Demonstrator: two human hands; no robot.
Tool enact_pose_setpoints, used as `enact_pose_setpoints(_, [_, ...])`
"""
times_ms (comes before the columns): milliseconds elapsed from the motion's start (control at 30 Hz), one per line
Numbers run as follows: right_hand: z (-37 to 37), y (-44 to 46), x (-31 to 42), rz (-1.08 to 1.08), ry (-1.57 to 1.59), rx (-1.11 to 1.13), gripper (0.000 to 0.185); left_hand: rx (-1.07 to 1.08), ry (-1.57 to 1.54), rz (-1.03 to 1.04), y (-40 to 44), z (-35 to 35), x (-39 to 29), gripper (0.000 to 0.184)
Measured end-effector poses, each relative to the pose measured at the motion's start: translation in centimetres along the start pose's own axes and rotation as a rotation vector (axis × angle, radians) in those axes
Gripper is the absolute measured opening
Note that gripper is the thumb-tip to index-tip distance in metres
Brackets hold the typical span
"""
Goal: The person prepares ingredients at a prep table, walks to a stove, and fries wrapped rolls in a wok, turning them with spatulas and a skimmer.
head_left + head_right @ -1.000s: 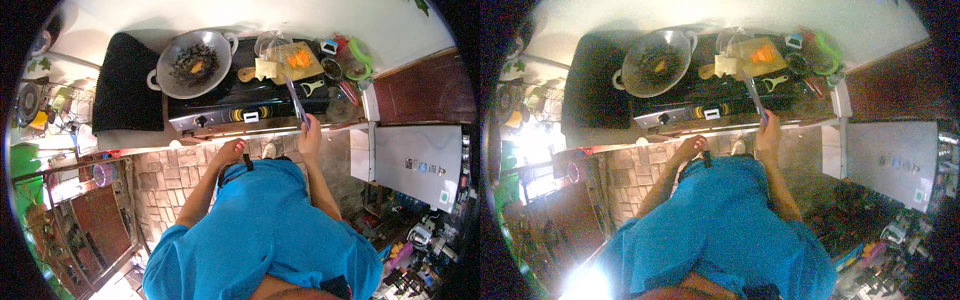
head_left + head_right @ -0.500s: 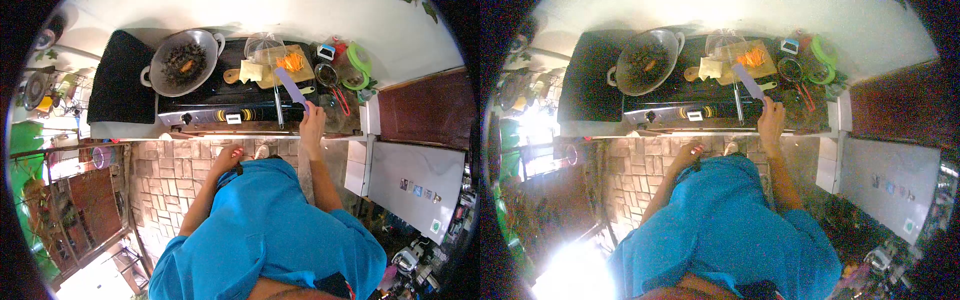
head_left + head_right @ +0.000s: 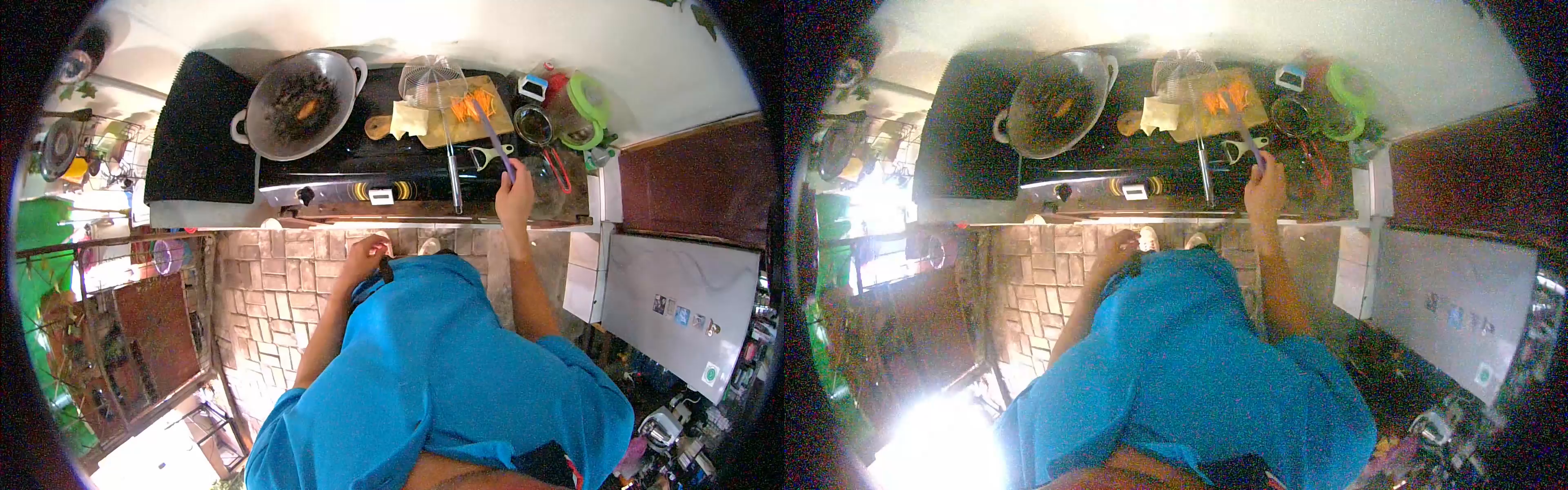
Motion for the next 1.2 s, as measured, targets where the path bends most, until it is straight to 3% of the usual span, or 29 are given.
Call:
enact_pose_setpoints(33, [0.5, 0.4, -1.1, 0.09, 0.083, -0.001, 0.028, -0.01, -0.034, 0.009, 0.2, -0.4, 0.2, 0.022])
enact_pose_setpoints(167, [1.1, 2.9, -1.9, 0.114, 0.056, -0.038, 0.026, -0.013, -0.039, -0.019, 0.8, -1.5, -0.5, 0.022])
enact_pose_setpoints(300, [2.9, 5.2, -3.3, -0.021, 0.02, -0.108, 0.026, 0.001, -0.005, -0.002, 0.9, -1.8, -0.9, 0.023])
enact_pose_setpoints(567, [4.6, 6.7, -4.0, -0.029, 0.005, 0.015, 0.024, -0.015, 0.006, -0.051, -0.7, -2.0, 0.9, 0.022])
enact_pose_setpoints(667, [4.6, 6.2, -3.6, 0.135, 0.015, 0.175, 0.027, -0.031, -0.073, -0.096, -1.3, -2.2, 0.9, 0.021])
enact_pose_setpoints(833, [4.6, 6.6, -3.8, 0.052, 0.027, 0.031, 0.026, -0.033, -0.059, -0.088, -1.3, -2.3, 0.6, 0.022])
enact_pose_setpoints(1067, [5.7, 5.6, -3.9, 0.129, 0.042, 0.15, 0.026, -0.045, -0.061, -0.07, -1.1, -1.9, 0.8, 0.022])
enact_pose_setpoints(1133, [5.7, 6.1, -3.7, -0.001, 0.05, 0.02, 0.029, -0.047, -0.039, -0.044, -1.1, -1.8, 0.4, 0.022])
enact_pose_setpoints(1200, [5.7, 6.6, -3.6, -0.063, 0.052, -0.052, 0.03, -0.01, -0.049, -0.155, -1.1, -1.6, 0.8, 0.022])
Point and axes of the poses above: each hand's wrist, its own y-axis towards the middle knuckle, its own z-axis out of the palm, x = y × z, the point moved 6 cm from there along y, towards the middle knuckle, and after that the axes turned 9 degrees about -x, right-handed, at the moved point
